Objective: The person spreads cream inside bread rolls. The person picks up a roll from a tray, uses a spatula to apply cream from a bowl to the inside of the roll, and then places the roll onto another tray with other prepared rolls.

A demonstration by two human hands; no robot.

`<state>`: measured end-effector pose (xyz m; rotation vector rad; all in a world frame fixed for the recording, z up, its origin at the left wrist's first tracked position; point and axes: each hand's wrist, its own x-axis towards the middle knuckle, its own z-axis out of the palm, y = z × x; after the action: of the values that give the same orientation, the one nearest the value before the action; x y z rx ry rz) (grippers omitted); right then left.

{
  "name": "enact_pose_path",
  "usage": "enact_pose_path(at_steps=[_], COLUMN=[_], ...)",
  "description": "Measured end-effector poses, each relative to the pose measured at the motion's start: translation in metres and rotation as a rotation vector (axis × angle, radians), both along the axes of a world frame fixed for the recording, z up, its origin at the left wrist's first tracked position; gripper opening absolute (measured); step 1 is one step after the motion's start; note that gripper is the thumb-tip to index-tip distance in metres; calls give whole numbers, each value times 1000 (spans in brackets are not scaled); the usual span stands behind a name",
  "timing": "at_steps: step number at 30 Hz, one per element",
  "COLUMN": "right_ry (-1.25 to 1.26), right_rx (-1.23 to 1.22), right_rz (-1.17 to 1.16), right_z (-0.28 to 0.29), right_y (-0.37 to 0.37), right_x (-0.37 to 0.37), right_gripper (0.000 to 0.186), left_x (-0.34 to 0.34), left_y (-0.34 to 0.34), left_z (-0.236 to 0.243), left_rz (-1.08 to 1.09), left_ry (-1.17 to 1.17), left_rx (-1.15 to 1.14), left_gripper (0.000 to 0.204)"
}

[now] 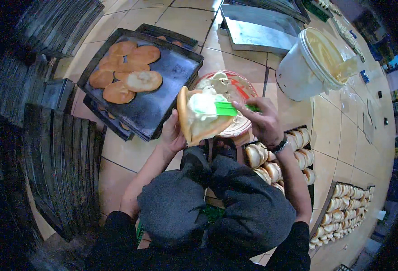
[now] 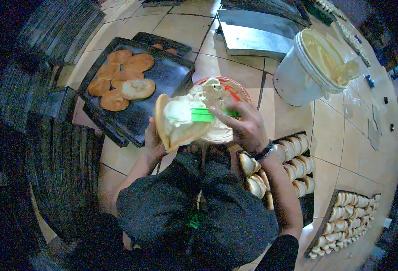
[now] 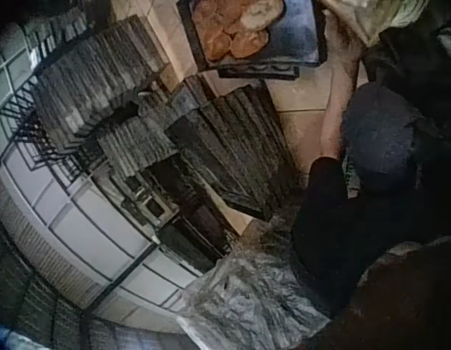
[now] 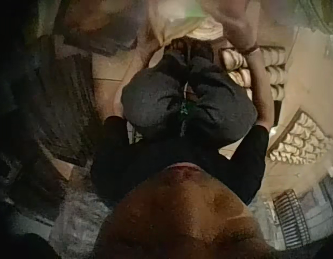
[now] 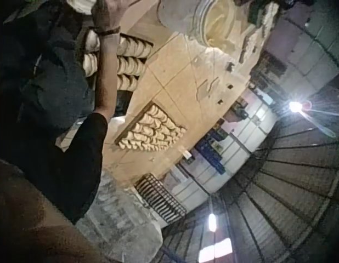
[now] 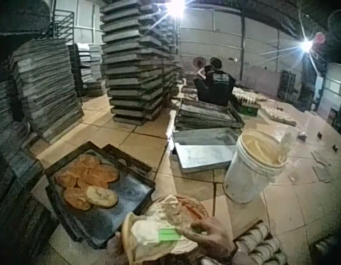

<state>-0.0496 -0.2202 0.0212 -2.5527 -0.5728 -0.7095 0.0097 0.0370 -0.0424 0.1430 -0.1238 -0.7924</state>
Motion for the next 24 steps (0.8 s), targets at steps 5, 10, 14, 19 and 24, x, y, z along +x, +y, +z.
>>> enact_pose_path(at_steps=[5,10,14,19,24], right_ry=[-42,94,160,209,421], right_rx=[-206,53,53,-70,125], right_rz=[-94,-89,-94,-40,-163], right_z=[14,30,39,16,-63], right_y=[-31,-22,4,9,-22], right_x=[-14,-23,-27,-44,-61], right_gripper=[50,56,58,60,52], left_x=[15,15,15,29,28], left_y=[15,14,1,0,5], left_z=[2,19,22,20,29], left_rz=[-74,-113,-21,187,420], left_ry=[88,-62,-88,105,-242], left_rx=[208,372,366,357,702], left_gripper=[61,61,54,41,41])
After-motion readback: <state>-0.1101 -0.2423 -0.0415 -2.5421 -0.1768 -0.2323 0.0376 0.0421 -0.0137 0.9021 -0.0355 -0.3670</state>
